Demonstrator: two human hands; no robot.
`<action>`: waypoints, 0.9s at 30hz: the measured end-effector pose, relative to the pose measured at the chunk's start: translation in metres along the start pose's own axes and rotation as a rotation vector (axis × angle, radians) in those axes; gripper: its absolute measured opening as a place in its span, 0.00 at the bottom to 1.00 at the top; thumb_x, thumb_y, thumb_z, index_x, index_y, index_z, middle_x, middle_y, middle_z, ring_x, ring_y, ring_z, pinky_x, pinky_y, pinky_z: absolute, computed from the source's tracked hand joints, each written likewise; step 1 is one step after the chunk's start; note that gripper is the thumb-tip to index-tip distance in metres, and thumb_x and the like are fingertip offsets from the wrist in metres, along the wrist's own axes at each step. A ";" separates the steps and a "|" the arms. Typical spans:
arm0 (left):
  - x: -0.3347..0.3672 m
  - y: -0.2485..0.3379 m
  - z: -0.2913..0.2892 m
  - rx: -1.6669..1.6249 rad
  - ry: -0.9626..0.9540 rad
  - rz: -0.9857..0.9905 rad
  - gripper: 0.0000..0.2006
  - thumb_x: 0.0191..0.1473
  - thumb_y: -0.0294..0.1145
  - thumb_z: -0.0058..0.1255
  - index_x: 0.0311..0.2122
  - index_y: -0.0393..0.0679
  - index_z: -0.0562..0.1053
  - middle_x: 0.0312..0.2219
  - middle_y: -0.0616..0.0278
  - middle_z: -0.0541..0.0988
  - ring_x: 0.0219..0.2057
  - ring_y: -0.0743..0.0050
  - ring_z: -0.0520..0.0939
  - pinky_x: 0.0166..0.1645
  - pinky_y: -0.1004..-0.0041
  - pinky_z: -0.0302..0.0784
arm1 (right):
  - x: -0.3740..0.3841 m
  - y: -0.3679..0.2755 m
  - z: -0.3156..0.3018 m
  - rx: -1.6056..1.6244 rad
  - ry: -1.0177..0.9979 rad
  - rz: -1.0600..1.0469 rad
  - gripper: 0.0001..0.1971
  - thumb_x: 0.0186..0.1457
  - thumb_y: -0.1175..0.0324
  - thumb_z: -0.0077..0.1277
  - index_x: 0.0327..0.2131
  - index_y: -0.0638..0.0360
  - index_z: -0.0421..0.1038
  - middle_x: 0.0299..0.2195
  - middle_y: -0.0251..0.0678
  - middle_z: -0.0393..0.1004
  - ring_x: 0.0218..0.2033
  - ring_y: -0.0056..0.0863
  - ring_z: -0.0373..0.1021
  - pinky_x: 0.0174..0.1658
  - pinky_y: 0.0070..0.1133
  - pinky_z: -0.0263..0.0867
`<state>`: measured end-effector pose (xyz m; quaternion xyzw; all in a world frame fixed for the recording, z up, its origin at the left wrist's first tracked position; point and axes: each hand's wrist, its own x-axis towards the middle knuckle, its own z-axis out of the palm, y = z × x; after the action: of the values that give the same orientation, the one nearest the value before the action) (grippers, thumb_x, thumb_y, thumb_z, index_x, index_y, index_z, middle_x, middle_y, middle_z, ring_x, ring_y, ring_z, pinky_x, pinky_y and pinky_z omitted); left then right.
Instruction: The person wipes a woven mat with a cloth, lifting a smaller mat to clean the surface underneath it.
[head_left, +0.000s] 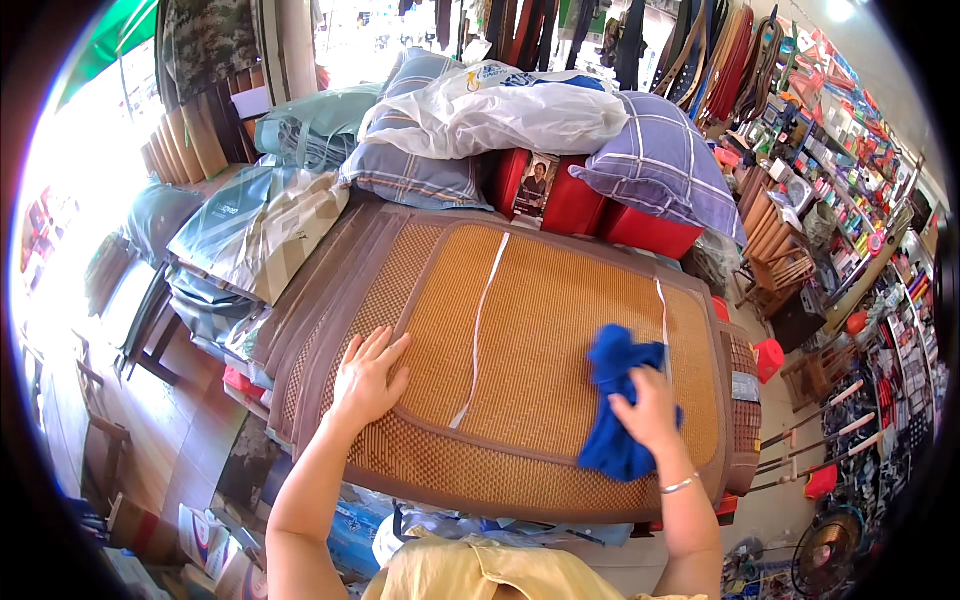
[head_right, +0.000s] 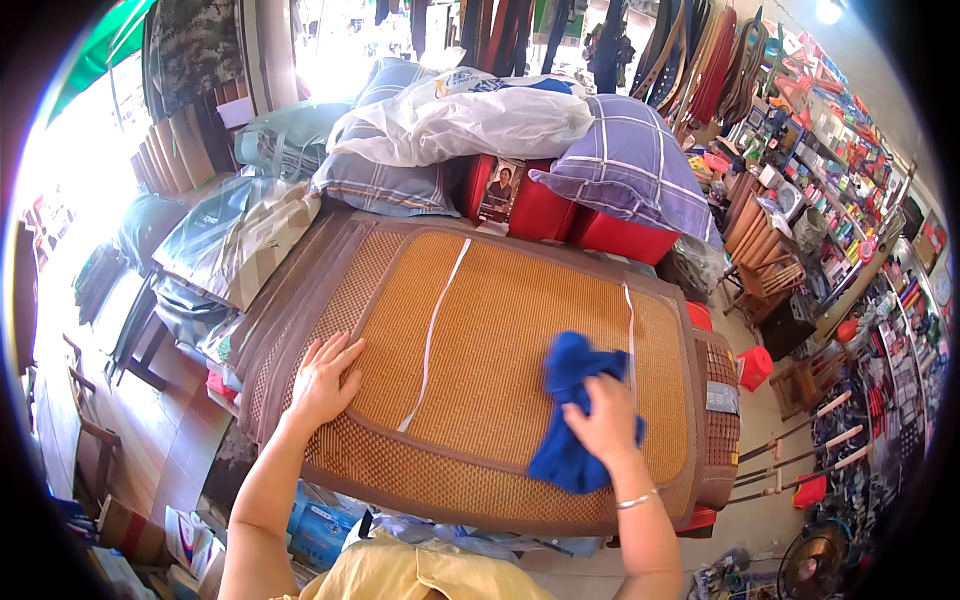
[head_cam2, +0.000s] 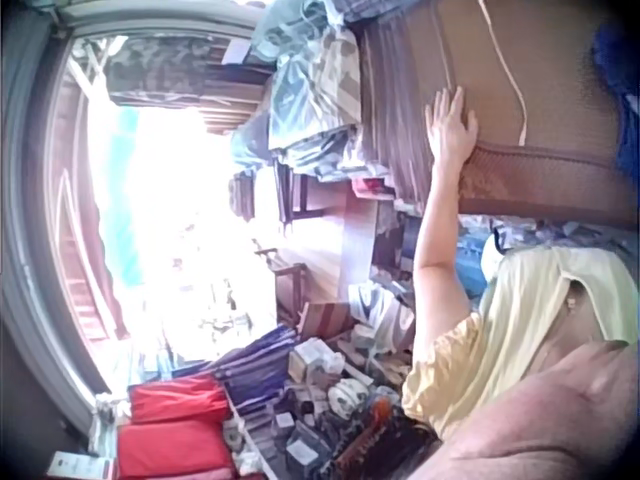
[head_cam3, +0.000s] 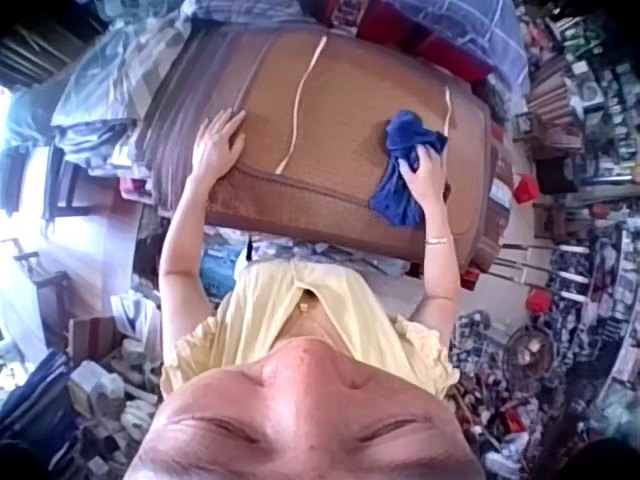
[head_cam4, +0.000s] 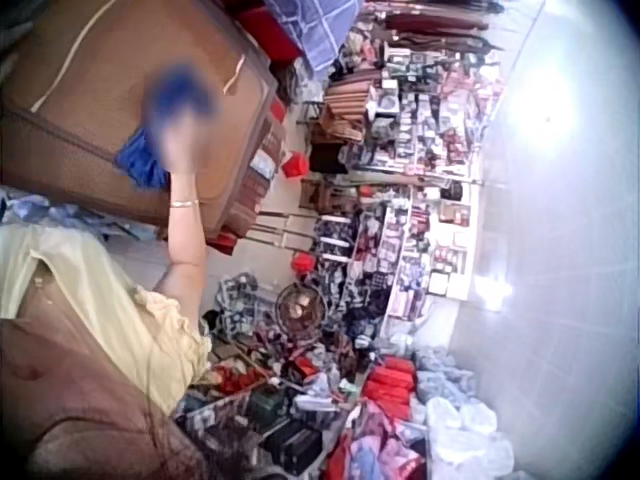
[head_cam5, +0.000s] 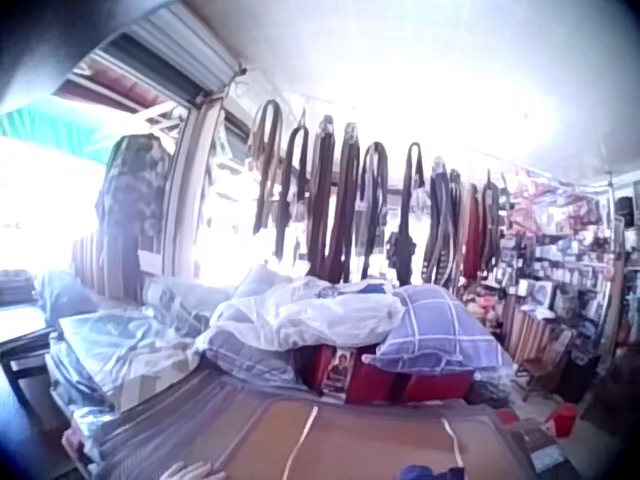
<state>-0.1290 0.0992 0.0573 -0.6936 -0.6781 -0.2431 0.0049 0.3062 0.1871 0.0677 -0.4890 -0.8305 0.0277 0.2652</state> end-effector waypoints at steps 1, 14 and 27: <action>0.002 0.004 0.000 -0.013 0.005 0.007 0.26 0.53 0.40 0.51 0.58 0.48 0.70 0.57 0.45 0.70 0.62 0.51 0.66 0.68 0.52 0.53 | -0.013 0.030 -0.006 -0.054 0.046 0.089 0.25 0.43 0.60 0.62 0.44 0.63 0.70 0.41 0.49 0.73 0.44 0.50 0.69 0.49 0.38 0.64; 0.000 0.010 0.003 0.026 0.022 0.080 0.27 0.53 0.38 0.50 0.59 0.44 0.69 0.56 0.40 0.70 0.62 0.48 0.67 0.67 0.50 0.55 | 0.019 -0.197 0.061 0.073 -0.032 -0.364 0.23 0.40 0.57 0.60 0.41 0.55 0.72 0.49 0.46 0.70 0.54 0.42 0.65 0.51 0.43 0.59; -0.007 0.028 0.010 0.061 0.045 0.081 0.28 0.51 0.35 0.53 0.59 0.45 0.69 0.60 0.45 0.66 0.64 0.48 0.62 0.70 0.53 0.48 | -0.121 -0.008 -0.026 -0.325 0.325 0.232 0.25 0.37 0.64 0.60 0.43 0.60 0.70 0.44 0.51 0.69 0.48 0.51 0.65 0.51 0.43 0.58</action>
<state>-0.0991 0.0942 0.0547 -0.7143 -0.6564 -0.2374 0.0513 0.3584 0.0774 0.0428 -0.6151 -0.7089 -0.1552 0.3082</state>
